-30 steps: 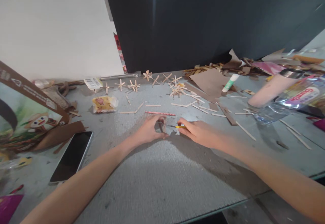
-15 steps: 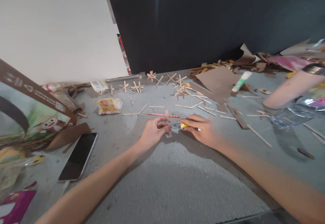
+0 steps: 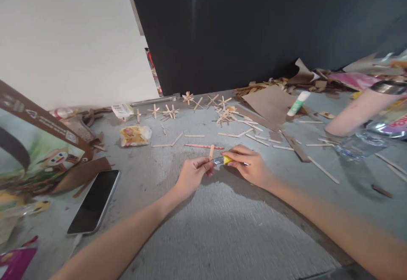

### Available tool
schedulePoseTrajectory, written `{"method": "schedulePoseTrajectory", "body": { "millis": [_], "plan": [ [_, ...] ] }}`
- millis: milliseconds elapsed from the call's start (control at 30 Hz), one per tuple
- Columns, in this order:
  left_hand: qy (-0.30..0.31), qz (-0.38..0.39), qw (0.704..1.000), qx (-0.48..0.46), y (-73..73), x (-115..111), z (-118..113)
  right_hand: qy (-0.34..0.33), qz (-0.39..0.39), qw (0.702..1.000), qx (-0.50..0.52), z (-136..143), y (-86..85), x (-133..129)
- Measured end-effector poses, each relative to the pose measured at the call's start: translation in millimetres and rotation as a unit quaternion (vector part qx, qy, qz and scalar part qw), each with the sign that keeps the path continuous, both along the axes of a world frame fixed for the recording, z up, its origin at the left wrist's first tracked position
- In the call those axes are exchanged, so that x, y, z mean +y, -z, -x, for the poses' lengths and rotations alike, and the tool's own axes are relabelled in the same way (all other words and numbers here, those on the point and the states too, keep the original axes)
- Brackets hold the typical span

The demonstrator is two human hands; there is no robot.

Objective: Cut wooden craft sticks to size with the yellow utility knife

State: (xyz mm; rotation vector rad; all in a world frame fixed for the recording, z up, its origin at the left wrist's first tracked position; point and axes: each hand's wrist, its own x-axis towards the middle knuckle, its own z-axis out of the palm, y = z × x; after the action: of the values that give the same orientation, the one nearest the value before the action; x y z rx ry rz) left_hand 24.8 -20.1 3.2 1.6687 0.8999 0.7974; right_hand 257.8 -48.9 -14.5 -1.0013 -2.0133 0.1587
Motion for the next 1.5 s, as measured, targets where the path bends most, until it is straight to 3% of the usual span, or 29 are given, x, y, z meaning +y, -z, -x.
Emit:
{"method": "schedulePoseTrajectory", "body": {
  "millis": [833, 1100, 1300, 1500],
  "plan": [
    [0.032, 0.016, 0.999, -0.011, 1.0, 0.2, 0.3, -0.020, -0.022, 0.999, 0.016, 0.0, 4.6, 1.2],
    [0.016, 0.020, 0.999, -0.039, 1.0, -0.8, -0.7, -0.017, 0.005, 1.000, 0.012, 0.2, 0.9, 0.7],
    [0.030, -0.001, 1.000, -0.003, -1.4, -0.5, 0.0, -0.018, -0.007, 1.000, 0.010, 2.2, 3.8, 0.5],
    [0.013, 0.027, 0.998, -0.049, -0.6, -3.4, -1.0, -0.022, 0.023, 0.999, 0.019, 3.0, 2.0, -0.3]
  ]
}}
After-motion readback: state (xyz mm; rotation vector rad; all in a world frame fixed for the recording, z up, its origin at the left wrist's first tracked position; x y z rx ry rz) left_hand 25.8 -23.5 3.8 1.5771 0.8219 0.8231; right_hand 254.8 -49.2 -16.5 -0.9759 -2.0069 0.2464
